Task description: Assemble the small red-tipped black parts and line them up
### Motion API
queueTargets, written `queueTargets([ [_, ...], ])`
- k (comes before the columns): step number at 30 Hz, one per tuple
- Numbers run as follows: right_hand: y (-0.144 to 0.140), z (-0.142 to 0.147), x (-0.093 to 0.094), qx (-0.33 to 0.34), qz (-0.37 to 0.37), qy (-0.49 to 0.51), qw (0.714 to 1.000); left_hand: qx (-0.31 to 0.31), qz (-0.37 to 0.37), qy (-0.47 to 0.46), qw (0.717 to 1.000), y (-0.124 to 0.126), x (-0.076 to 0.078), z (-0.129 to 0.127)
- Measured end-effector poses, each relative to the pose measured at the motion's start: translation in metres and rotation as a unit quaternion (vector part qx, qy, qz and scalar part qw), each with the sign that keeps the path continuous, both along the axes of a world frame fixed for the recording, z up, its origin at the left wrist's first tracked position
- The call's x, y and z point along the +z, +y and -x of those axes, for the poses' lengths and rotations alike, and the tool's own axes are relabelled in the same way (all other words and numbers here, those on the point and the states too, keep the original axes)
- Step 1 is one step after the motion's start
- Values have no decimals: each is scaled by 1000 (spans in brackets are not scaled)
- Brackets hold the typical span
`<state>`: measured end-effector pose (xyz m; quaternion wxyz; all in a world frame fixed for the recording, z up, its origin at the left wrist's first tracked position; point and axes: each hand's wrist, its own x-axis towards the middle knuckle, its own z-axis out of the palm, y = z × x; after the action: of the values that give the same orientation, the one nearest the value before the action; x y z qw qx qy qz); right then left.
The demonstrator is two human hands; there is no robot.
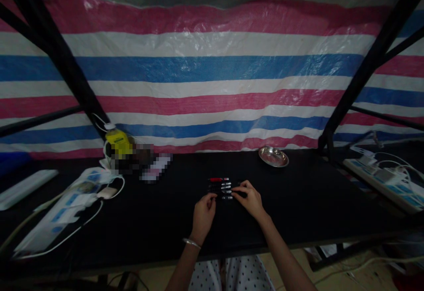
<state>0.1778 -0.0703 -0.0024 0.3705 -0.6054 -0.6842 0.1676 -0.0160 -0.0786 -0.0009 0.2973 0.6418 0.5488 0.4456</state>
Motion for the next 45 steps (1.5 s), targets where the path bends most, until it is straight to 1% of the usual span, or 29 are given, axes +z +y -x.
queueTargets([
  [3, 1, 0, -1, 3, 2, -8, 1000, -1, -1, 0, 1000, 1, -1, 0],
  [7, 0, 2, 0, 0, 9, -11, 1000, -4, 17, -7, 1000, 1, 1, 0],
  [10, 2, 2, 0, 5, 13, 11, 1000, -4, 24, -23, 999, 0, 3, 0],
  [13, 5, 0, -1, 29, 14, 95, 995, 3, 28, -47, 999, 0, 4, 1],
  [15, 6, -2, -1, 42, 13, 179, 983, 10, 32, -65, 997, 0, 5, 1],
  [17, 7, -3, 0, 32, 18, 259, 965, 17, 38, -79, 996, 0, 5, 1],
  [19, 7, -4, 1, 7, 33, 334, 942, 21, 39, -87, 995, -1, 6, 1],
  [21, 7, -5, 2, -21, 53, 415, 908, 22, 39, -90, 995, -1, 6, 1],
  [23, 7, -7, 2, -41, 69, 506, 859, 24, 42, -95, 994, -1, 7, 1],
  [25, 8, -10, 2, -54, 80, 590, 802, 27, 46, -103, 993, -1, 8, 1],
  [27, 10, -14, 2, -61, 97, 650, 751, 29, 46, -117, 992, -1, 8, 1],
  [28, 10, -15, 2, -64, 109, 669, 733, 31, 46, -125, 991, -1, 8, 1],
  [30, 11, -17, 4, -64, 134, 692, 707, 36, 48, -139, 988, 0, 7, 1],
  [32, 11, -16, 5, -55, 154, 702, 693, 38, 51, -152, 986, 1, 6, 2],
  [34, 9, -14, 6, -47, 166, 701, 692, 34, 50, -164, 985, 1, 5, 2],
  [35, 8, -13, 6, -43, 171, 695, 697, 32, 51, -171, 983, 1, 5, 3],
  [38, 6, -10, 7, -21, 185, 662, 726, 25, 58, -196, 979, 1, 8, 3],
  [41, 3, -7, 7, 16, 195, 620, 759, 20, 59, -215, 975, 0, 14, 3],
  [45, -1, -3, 10, 60, 209, 573, 790, 10, 54, -234, 971, 0, 21, 3],
])
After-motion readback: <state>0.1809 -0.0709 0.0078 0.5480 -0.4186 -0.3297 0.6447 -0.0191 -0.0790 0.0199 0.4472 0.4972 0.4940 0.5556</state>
